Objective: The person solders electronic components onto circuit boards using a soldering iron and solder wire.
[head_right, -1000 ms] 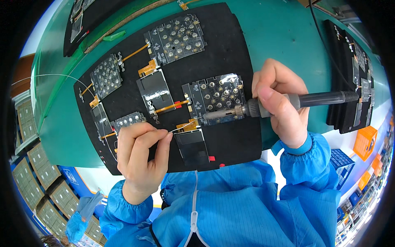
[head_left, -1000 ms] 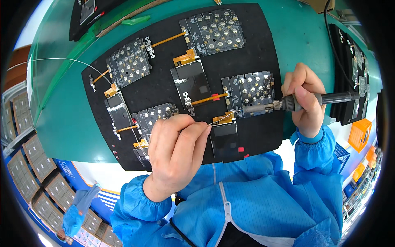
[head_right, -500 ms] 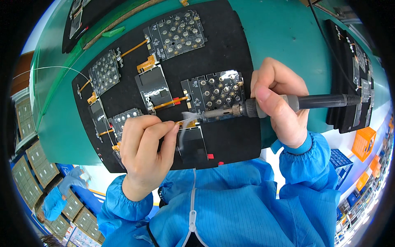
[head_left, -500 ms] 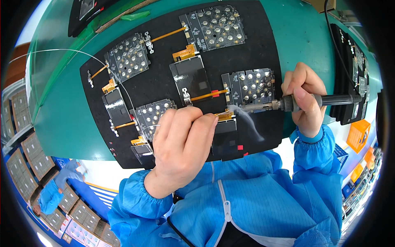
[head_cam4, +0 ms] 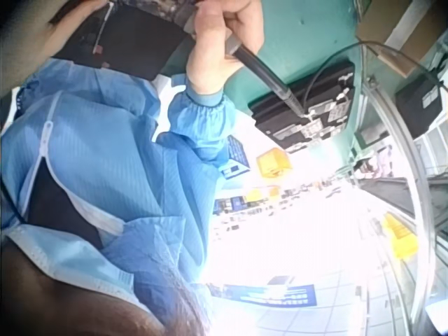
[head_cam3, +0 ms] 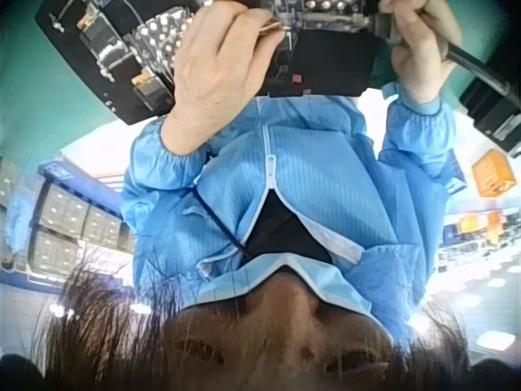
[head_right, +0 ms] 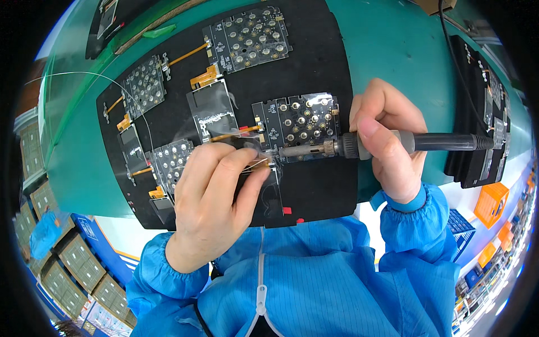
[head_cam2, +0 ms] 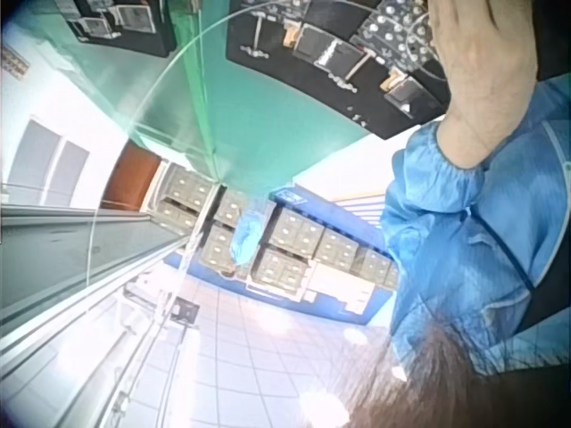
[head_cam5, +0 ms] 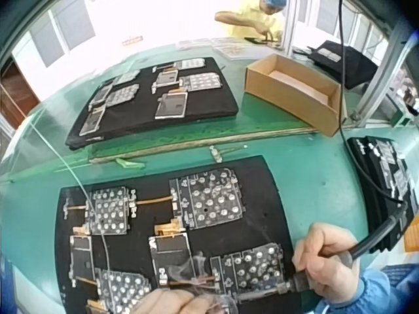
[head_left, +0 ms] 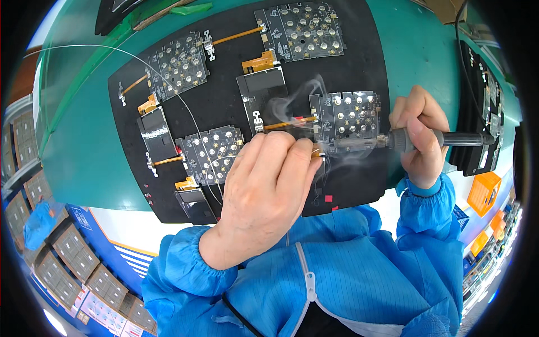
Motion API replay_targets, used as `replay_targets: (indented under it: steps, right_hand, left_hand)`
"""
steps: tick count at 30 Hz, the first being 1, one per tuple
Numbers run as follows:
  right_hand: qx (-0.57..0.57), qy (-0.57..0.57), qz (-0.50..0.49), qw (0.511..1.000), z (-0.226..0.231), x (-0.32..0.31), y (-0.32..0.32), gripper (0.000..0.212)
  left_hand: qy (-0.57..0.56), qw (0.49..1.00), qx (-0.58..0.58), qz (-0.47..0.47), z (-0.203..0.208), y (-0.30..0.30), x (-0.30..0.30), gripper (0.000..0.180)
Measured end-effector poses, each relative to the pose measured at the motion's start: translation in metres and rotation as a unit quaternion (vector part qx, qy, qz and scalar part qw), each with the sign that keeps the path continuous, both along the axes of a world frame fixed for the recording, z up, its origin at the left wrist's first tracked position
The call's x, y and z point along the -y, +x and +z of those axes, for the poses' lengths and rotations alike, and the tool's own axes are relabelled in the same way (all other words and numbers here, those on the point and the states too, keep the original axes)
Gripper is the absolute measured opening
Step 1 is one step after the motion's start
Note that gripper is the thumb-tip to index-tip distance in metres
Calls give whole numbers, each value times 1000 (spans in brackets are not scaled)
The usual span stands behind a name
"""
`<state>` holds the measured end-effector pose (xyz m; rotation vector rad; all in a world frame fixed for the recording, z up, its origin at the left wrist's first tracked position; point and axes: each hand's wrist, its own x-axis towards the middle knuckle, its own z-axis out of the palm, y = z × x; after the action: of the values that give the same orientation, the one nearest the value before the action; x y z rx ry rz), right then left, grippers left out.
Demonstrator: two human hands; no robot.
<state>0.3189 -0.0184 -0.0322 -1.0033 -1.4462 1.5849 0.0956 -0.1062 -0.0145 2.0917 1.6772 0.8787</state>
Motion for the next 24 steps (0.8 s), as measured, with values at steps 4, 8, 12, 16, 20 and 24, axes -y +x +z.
replay_targets:
  steps: [4,8,12,16,20,24]
  right_hand:
    - [-8,10,-13,1000,-1,1,-1,24]
    - [-5,18,-17,1000,-1,0,-2,24]
    - [4,-14,-4,1000,2,2,-1,23]
    - [1,10,-17,1000,-1,0,-2,22]
    - [-1,25,4,1000,-2,-1,0,23]
    - [0,23,-11,1000,-4,-1,1,24]
  left_hand:
    - [-27,1000,3,1,3,0,2,29]
    - [-27,1000,5,5,1,1,3,29]
    - [-31,999,7,10,1,2,5,28]
    - [-34,999,2,14,1,2,6,29]
    - [-29,999,4,16,0,2,6,30]
    - [-25,1000,3,15,-1,3,6,31]
